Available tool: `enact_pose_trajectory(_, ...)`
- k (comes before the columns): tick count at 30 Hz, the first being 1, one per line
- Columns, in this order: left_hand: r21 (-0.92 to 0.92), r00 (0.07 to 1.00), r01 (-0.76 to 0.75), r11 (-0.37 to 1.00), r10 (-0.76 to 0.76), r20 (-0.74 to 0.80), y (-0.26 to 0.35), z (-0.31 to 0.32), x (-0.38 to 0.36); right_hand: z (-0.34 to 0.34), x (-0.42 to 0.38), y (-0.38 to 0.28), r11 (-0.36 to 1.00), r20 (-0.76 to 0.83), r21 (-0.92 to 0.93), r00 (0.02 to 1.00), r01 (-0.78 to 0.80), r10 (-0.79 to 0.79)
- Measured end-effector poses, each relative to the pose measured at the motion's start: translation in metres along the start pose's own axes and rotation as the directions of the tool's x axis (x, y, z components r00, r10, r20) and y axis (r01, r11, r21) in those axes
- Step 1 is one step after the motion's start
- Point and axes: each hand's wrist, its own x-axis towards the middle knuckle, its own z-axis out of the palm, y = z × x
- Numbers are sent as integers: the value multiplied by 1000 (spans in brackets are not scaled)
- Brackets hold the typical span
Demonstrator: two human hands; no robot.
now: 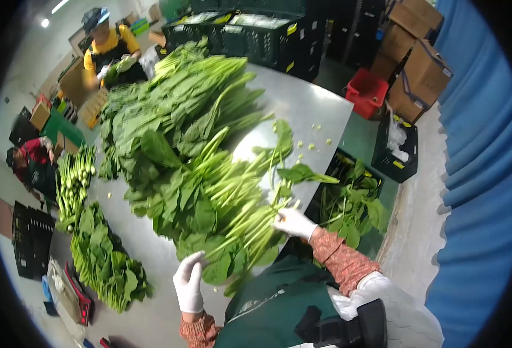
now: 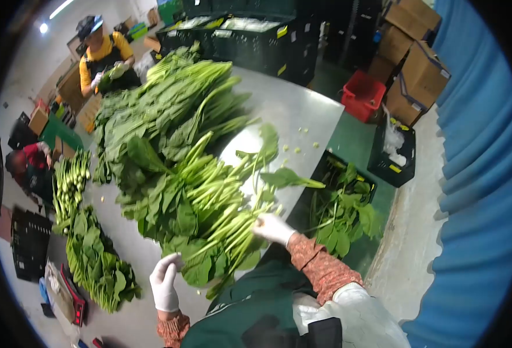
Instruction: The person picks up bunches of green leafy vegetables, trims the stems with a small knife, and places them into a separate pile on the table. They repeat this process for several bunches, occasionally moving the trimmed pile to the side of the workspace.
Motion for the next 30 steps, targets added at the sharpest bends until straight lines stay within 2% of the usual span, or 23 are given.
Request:
enact_pose_trajectory(1,-47,1000,12,999,-12,0,-4,2,2,2,-2,-4,994,-32,31,994,108,-107)
enact_pose_trajectory(2,-14,999,-9,1000,9,34,-7,4,5,3,-3,-10,975,-61,58,976,213,-209)
enact_pose_trajectory(3,12,997,-29,1000,28,77,-6,11,8,0,-10,-32,957,-89,-63,954,282,-287)
enact_pose_trajectory(4,44,993,-43,998,38,114,-5,17,9,5,-7,-38,930,-101,-9,925,367,-366)
enact_pose_trajectory(5,191,977,-160,969,127,171,-9,22,16,3,-10,-47,920,-78,-32,917,390,-391)
enact_pose_trajectory(6,297,949,-292,909,236,210,-1,31,19,-2,-26,-78,909,-53,-52,908,413,-415)
enact_pose_trajectory(8,522,821,-568,637,482,306,13,52,26,-2,-40,-108,843,-46,-9,841,539,-538)
enact_pose_trajectory(10,572,811,-581,579,471,347,22,70,29,1,-44,-120,714,-82,3,712,700,-698)
enact_pose_trajectory(12,545,817,-575,610,463,344,17,79,31,-1,-53,-130,745,-41,4,745,667,-666)
enact_pose_trajectory(13,519,826,-560,646,485,287,17,84,29,-2,-54,-129,719,-70,-21,717,694,-694)
enact_pose_trajectory(17,496,857,-513,701,444,259,-3,89,30,-12,-63,-119,789,12,-152,799,596,-601)
enact_pose_trajectory(18,469,862,-506,724,439,253,-7,91,29,-14,-67,-116,738,-59,-209,745,641,-664)
enact_pose_trajectory(20,392,881,-470,790,398,255,-5,96,27,-18,-67,-103,728,-157,-189,712,659,-685)
enact_pose_trajectory(23,279,819,-532,799,402,409,5,98,29,-26,-65,-94,730,-303,-160,671,664,-677)
enact_pose_trajectory(25,283,722,-648,707,452,524,19,106,28,-33,-74,-105,792,-220,318,853,521,-473)
enact_pose_trajectory(26,298,668,-708,640,471,576,24,111,25,-35,-82,-114,753,-128,534,917,384,-378)
enact_pose_trajectory(27,214,640,-675,706,416,646,28,115,23,-33,-91,-127,656,-157,653,915,379,-372)
enact_pose_trajectory(28,109,639,-507,855,289,713,22,115,23,-29,-87,-126,624,-148,684,910,377,-388)
enact_pose_trajectory(30,0,593,-294,956,182,784,16,119,18,-28,-91,-132,655,-79,680,922,328,-379)
